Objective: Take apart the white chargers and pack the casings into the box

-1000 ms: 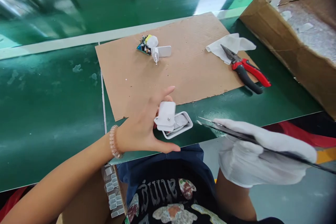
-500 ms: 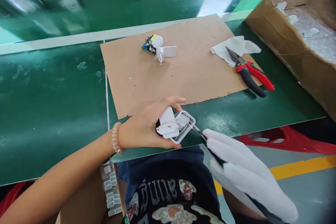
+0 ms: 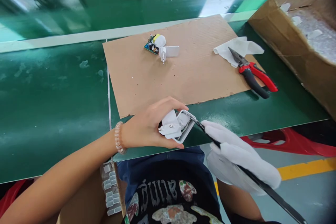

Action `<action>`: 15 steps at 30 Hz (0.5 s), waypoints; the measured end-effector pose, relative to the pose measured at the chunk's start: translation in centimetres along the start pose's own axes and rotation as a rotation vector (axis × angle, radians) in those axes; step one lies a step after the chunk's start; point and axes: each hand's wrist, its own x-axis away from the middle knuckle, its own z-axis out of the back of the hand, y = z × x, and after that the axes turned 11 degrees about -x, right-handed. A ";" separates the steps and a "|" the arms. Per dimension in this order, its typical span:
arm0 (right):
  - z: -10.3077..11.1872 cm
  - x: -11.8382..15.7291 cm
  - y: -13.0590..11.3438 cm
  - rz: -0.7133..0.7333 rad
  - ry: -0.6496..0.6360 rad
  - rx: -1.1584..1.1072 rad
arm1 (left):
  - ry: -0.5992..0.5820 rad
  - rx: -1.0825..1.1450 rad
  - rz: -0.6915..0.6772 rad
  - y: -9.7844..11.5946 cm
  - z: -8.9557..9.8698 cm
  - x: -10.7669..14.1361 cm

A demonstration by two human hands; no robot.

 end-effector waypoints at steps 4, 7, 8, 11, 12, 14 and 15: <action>-0.2 -0.4 0.3 0.006 0.003 -0.013 | 0.002 0.018 -0.015 -0.1 -0.1 0.0; -0.1 -0.6 0.7 0.003 -0.034 -0.035 | 0.005 0.019 -0.013 -0.1 0.0 0.0; -0.1 -0.6 0.8 -0.009 -0.046 -0.041 | 0.005 0.017 -0.011 -0.1 0.1 0.0; -0.1 -0.5 0.8 -0.023 -0.040 -0.031 | -0.004 0.017 -0.008 -0.1 0.1 0.0; -0.1 -0.4 0.7 0.004 -0.010 -0.021 | -0.007 0.019 -0.006 -0.1 0.1 0.0; -0.1 -0.4 0.5 0.041 0.020 -0.013 | -0.013 0.021 0.003 -0.1 0.1 0.0; 0.0 -0.4 0.5 0.044 0.023 -0.013 | -0.015 0.021 0.005 -0.1 0.1 0.0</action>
